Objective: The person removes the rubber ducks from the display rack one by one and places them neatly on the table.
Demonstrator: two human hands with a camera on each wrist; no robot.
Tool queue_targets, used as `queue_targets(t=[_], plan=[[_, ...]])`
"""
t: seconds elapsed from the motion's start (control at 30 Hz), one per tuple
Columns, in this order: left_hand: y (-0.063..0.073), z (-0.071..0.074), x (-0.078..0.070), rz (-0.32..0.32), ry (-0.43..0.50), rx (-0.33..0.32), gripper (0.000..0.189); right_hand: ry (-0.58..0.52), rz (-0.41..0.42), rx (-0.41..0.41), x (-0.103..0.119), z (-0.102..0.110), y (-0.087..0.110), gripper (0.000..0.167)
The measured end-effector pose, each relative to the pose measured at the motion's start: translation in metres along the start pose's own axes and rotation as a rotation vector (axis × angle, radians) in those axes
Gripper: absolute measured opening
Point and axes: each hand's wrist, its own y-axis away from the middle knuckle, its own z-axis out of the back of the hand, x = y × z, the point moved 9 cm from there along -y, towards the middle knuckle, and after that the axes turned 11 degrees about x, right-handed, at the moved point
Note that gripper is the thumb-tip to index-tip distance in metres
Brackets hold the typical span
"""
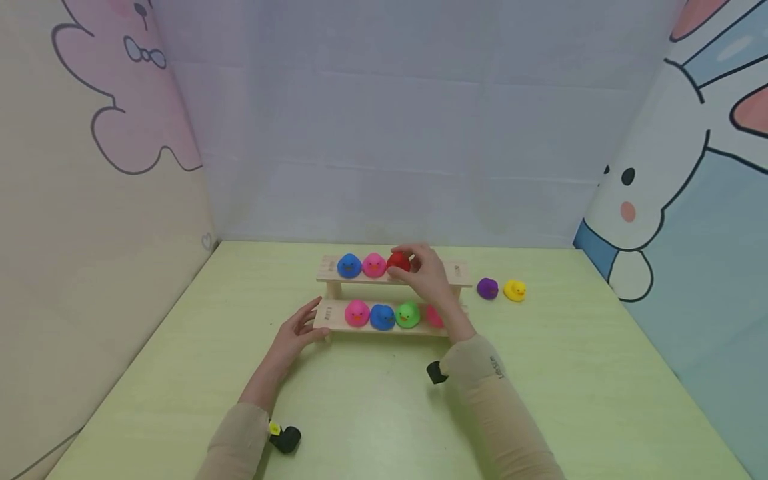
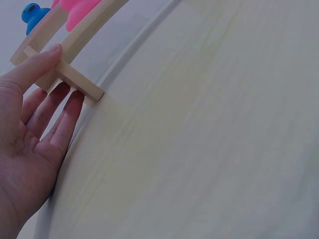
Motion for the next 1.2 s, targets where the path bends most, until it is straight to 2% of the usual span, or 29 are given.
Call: queue_targets(t=[1.2], plan=[[0.0012,-0.0011,-0.0019,-0.008,0.004,-0.001,0.075,-0.084,0.029,0.044,-0.0036,0.0017,0.0019,0.037]])
